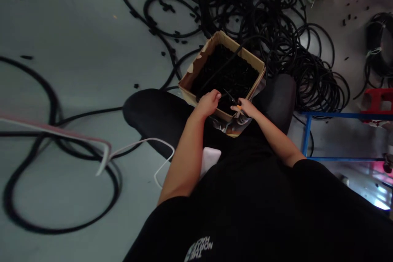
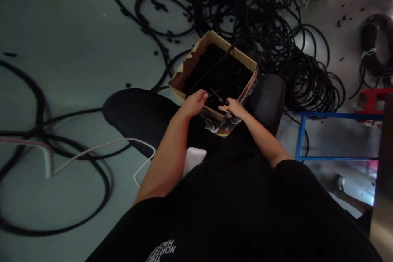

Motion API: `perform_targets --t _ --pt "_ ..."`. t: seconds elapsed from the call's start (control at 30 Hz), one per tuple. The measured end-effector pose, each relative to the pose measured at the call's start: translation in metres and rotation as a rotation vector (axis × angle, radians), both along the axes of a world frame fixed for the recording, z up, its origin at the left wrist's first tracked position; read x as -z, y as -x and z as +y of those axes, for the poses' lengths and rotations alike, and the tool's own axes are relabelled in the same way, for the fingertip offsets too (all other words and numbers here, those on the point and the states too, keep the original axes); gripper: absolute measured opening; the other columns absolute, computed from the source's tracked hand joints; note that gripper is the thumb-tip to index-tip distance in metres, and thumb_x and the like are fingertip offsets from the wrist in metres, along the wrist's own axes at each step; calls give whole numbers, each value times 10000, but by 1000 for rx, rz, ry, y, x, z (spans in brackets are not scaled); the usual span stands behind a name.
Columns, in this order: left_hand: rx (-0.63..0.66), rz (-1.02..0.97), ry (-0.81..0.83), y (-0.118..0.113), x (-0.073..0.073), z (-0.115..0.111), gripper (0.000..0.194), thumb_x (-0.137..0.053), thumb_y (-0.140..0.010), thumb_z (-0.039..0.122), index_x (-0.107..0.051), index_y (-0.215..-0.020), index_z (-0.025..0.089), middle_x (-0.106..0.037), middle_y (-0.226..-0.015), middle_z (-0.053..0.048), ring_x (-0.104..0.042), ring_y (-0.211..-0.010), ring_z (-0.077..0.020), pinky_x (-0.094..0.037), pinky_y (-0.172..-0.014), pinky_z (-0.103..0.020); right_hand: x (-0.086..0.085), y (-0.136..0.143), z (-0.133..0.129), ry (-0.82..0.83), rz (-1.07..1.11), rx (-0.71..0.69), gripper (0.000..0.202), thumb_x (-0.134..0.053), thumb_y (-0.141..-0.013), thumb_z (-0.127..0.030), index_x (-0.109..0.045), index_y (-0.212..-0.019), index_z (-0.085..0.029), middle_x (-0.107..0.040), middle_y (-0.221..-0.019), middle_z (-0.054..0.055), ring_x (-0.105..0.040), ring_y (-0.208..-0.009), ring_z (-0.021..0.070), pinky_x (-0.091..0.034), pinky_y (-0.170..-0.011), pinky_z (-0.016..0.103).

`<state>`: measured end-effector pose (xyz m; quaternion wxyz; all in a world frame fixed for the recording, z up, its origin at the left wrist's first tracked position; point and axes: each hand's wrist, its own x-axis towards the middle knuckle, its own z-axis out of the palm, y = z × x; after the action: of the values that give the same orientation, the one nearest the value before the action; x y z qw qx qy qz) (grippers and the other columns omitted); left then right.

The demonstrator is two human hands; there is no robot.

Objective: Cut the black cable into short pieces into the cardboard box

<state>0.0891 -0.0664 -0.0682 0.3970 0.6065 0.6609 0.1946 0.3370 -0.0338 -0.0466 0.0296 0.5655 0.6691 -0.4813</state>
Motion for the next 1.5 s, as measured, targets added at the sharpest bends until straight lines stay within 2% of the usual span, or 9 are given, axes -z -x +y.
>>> perform_targets --t 0.2,0.37,0.57,0.73,0.83,0.97,1.07,1.33,1.5 --pt "47 -20 52 -5 2 0 205 -642 -1098 368 -766 -1204 244 -834 -1147 -119 -767 -1094 -333 -611 -1096 -459 4 -9 -2 33 -46 -33 380 -881 -931 -424 -573 -1072 -251 -735 -1075 41 -690 -1014 248 -537 -940 352" --pt "70 -31 37 -9 1 -2 196 -716 -1045 368 -767 -1166 223 -846 -1221 -140 -772 -1177 -368 -604 -1119 -482 9 -6 1 70 -106 -41 408 -878 -963 -444 -627 -1203 -229 -791 -1219 104 -751 -1119 304 -593 -1014 391" --pt "-74 126 18 -12 0 2 201 -763 -1063 351 -785 -1213 220 -833 -1257 -162 -745 -1293 -422 -573 -1197 -527 10 -2 4 69 -175 10 295 -863 -975 -442 -672 -1013 -220 -783 -1083 85 -743 -1080 291 -553 -954 349" --pt "13 61 44 -16 3 2 159 -814 -1012 292 -793 -1155 226 -844 -1236 -140 -754 -1263 -407 -585 -1197 -530 15 -1 3 118 -148 -2 330 -863 -956 -403 -693 -1150 -197 -781 -1127 67 -710 -1039 246 -538 -940 324" --pt "64 51 65 -19 3 1 165 -821 -1008 277 -796 -1161 222 -844 -1254 -145 -754 -1290 -419 -583 -1214 -547 16 -2 8 141 -143 5 293 -861 -963 -379 -678 -1098 -195 -741 -1058 47 -674 -987 230 -501 -895 316" --pt "-28 196 21 -16 -1 1 209 -754 -1085 284 -782 -1277 205 -816 -1359 -203 -702 -1418 -479 -500 -1310 -639 11 -5 11 136 -122 33 280 -858 -989 -354 -624 -919 -215 -658 -905 -1 -631 -921 198 -445 -858 308" --pt "-78 222 6 -14 -4 4 248 -710 -1121 313 -759 -1339 204 -803 -1411 -218 -681 -1459 -499 -465 -1339 -671 7 -5 9 128 -91 60 311 -865 -997 -368 -599 -925 -224 -640 -867 -30 -631 -902 180 -444 -848 296" --pt "-206 11 46 -27 -7 9 253 -769 -1075 311 -706 -1294 201 -833 -1345 -162 -788 -1305 -360 -601 -1183 -448 9 -3 1 224 189 134 424 -951 -932 -417 -590 -1055 -232 -662 -960 -25 -653 -974 194 -527 -932 309" --pt "-130 -37 46 -35 -3 6 253 -856 -977 357 -734 -1152 222 -862 -1200 -102 -790 -1110 -321 -628 -1057 -410 12 0 2 235 215 123 463 -972 -913 -437 -609 -1090 -211 -667 -990 -16 -647 -969 191 -533 -942 328"
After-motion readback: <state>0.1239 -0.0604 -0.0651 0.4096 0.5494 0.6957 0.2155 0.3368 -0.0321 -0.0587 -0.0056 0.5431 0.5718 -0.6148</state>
